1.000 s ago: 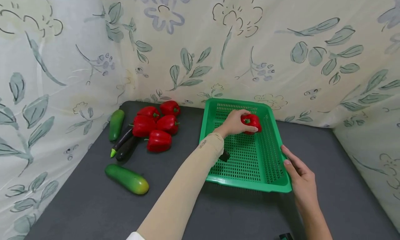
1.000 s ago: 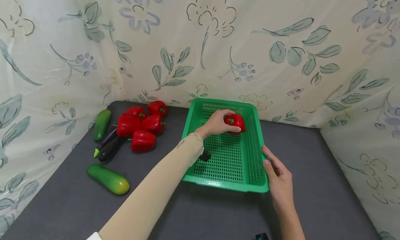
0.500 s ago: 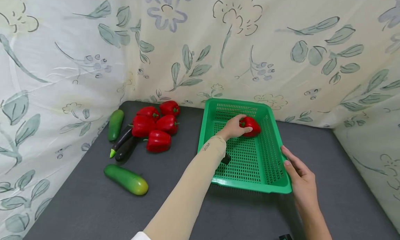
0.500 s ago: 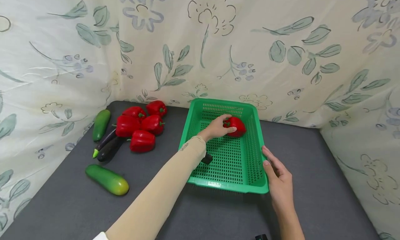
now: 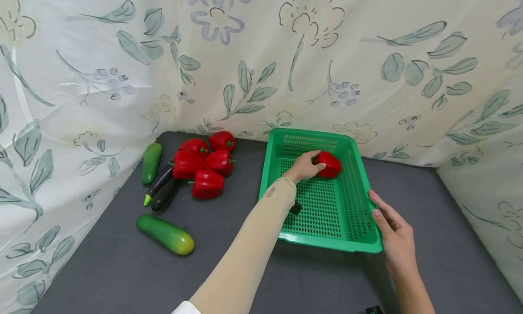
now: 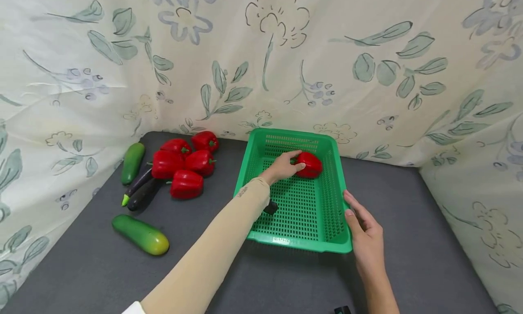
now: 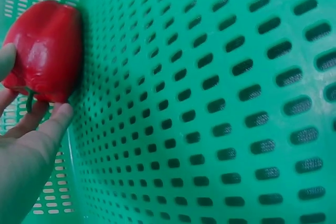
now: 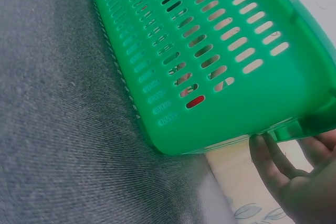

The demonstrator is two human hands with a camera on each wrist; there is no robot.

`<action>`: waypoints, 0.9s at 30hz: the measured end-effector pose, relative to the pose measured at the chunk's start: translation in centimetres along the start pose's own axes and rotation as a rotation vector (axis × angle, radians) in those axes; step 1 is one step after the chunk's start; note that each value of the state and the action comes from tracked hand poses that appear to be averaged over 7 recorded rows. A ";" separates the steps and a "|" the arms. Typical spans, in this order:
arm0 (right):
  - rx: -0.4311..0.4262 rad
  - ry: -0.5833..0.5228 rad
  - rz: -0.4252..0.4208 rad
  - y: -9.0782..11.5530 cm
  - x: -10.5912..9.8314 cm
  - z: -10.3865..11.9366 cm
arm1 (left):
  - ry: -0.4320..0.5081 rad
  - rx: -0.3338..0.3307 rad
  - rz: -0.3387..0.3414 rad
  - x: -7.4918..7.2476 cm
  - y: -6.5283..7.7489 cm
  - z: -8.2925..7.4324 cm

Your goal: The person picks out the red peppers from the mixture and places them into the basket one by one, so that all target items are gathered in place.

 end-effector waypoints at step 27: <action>-0.031 -0.012 -0.032 0.3 0.0 -0.9 | -0.031 0.012 -0.017 0.5 -0.1 0.2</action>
Point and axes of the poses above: each hand's wrist, its own y-axis away from the middle knuckle, its own x-axis out of the palm, z = x × y, the point moved 7 cm from there along -y, towards the middle knuckle, and after that the axes turned 1 degree about -x, right-handed, at the moved point
